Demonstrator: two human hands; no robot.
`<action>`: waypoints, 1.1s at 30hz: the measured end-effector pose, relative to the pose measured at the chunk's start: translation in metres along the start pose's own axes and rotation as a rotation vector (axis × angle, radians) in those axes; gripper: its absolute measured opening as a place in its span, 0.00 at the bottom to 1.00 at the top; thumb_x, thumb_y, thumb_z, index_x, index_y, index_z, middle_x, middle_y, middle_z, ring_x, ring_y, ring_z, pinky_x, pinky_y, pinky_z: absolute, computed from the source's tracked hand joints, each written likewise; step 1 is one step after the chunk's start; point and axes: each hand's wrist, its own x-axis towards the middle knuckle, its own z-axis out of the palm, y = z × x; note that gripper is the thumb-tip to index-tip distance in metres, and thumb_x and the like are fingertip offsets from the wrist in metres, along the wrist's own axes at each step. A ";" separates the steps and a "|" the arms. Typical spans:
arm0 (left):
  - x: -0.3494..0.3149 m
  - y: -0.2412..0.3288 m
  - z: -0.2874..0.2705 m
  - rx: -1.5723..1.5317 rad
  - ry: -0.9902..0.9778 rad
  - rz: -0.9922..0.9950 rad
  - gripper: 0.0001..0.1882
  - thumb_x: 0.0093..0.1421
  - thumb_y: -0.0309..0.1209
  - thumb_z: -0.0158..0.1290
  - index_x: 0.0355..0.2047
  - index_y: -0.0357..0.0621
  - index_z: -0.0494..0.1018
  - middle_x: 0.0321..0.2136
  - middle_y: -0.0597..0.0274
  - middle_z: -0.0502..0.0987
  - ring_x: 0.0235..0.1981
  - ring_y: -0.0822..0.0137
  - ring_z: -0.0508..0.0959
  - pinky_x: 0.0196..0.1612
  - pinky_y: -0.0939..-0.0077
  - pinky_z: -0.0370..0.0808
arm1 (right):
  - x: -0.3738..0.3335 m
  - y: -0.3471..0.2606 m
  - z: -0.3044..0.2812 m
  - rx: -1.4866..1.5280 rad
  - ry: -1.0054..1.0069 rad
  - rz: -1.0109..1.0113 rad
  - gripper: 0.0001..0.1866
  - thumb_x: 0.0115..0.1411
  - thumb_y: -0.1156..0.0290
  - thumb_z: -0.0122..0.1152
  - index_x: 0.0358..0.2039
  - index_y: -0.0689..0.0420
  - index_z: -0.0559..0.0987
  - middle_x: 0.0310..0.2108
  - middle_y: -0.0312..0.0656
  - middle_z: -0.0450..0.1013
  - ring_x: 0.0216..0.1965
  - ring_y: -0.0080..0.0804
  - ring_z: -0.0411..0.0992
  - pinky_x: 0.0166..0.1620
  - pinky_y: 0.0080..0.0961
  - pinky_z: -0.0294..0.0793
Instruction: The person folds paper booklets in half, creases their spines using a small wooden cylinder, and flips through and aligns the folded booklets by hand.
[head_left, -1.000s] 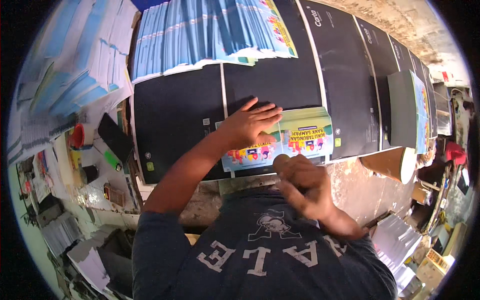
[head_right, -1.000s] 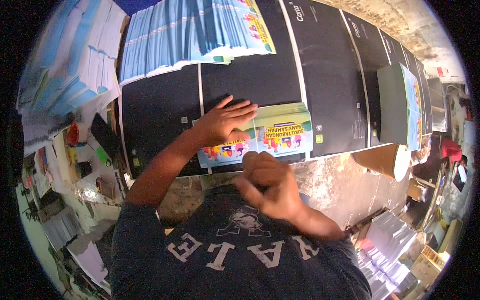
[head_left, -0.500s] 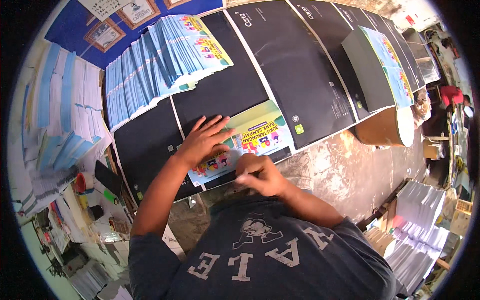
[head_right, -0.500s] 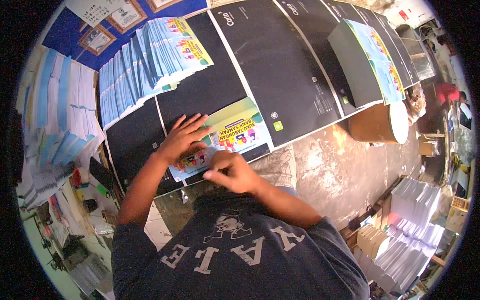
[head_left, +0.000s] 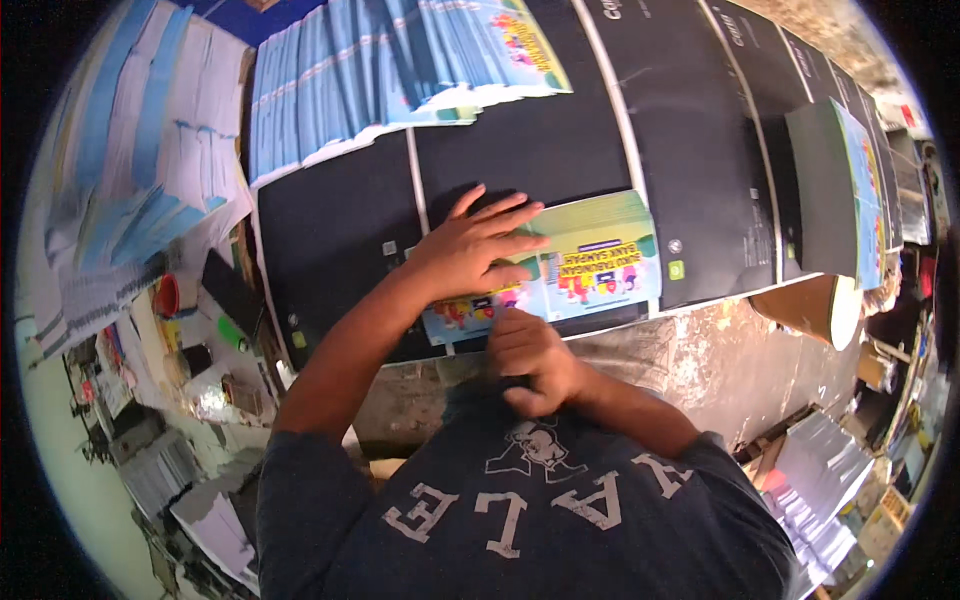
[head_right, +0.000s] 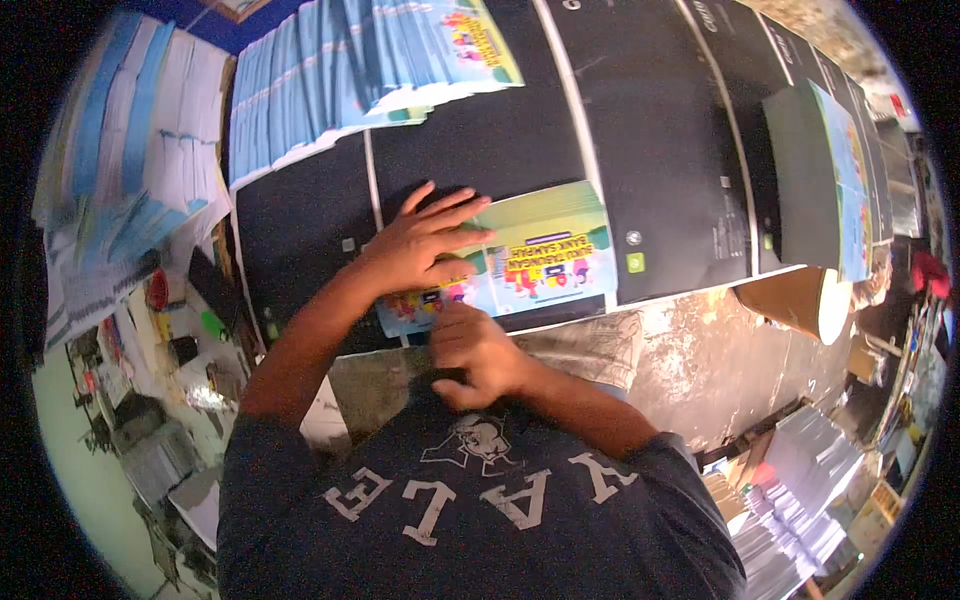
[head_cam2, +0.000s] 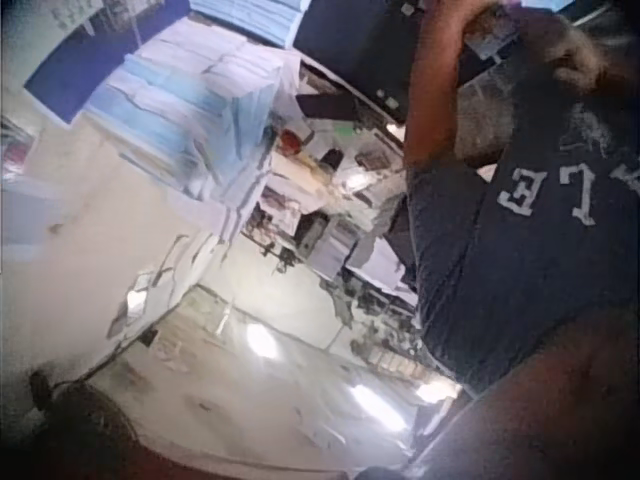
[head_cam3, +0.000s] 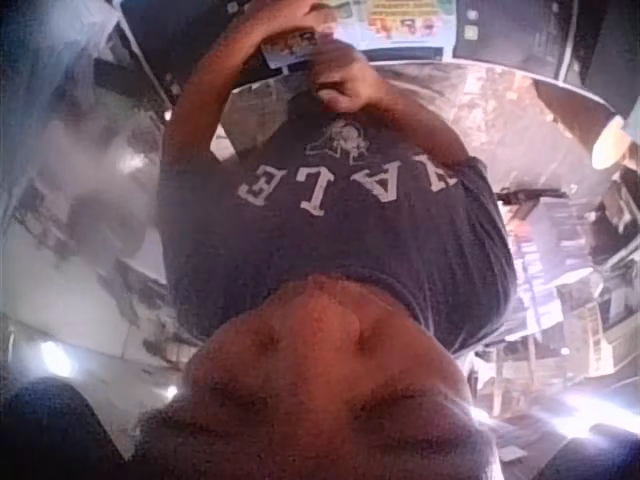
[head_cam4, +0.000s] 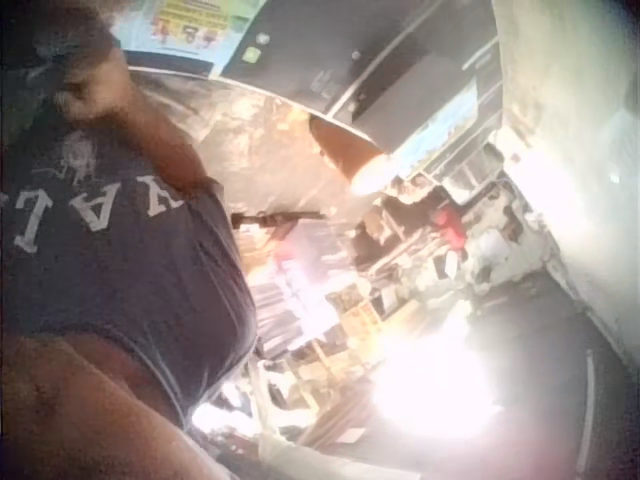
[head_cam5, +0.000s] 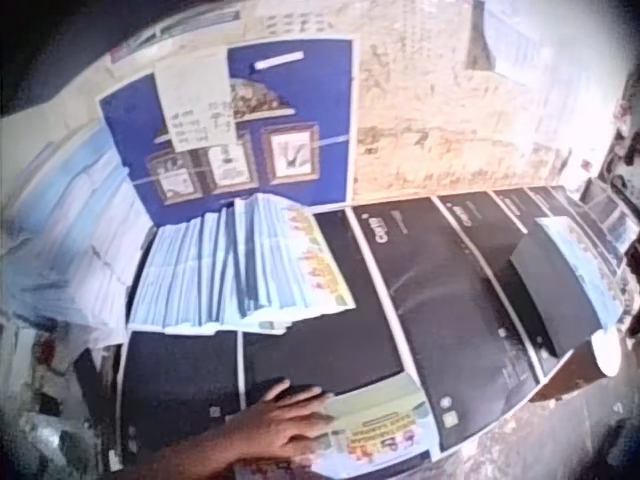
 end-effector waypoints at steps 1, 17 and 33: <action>0.002 0.000 0.000 0.028 0.023 0.018 0.24 0.59 0.49 0.57 0.56 0.64 0.74 0.66 0.65 0.62 0.69 0.61 0.58 0.70 0.49 0.47 | 0.010 0.003 0.012 0.008 -0.007 -0.001 0.14 0.49 0.60 0.57 0.17 0.58 0.71 0.20 0.43 0.68 0.26 0.46 0.68 0.34 0.40 0.66; 0.003 -0.008 -0.002 -0.002 0.002 -0.086 0.46 0.58 0.60 0.53 0.66 0.39 0.57 0.69 0.50 0.53 0.71 0.53 0.52 0.70 0.53 0.48 | -0.010 -0.007 -0.036 0.004 0.282 0.126 0.23 0.65 0.60 0.43 0.14 0.57 0.70 0.17 0.42 0.71 0.21 0.41 0.69 0.30 0.35 0.66; 0.047 0.001 -0.036 -0.442 -0.294 -0.759 0.28 0.53 0.45 0.66 0.42 0.32 0.73 0.38 0.47 0.79 0.40 0.60 0.79 0.44 0.66 0.75 | -0.008 -0.006 -0.038 0.082 0.383 0.163 0.16 0.56 0.66 0.53 0.15 0.60 0.70 0.18 0.50 0.67 0.24 0.54 0.68 0.30 0.45 0.64</action>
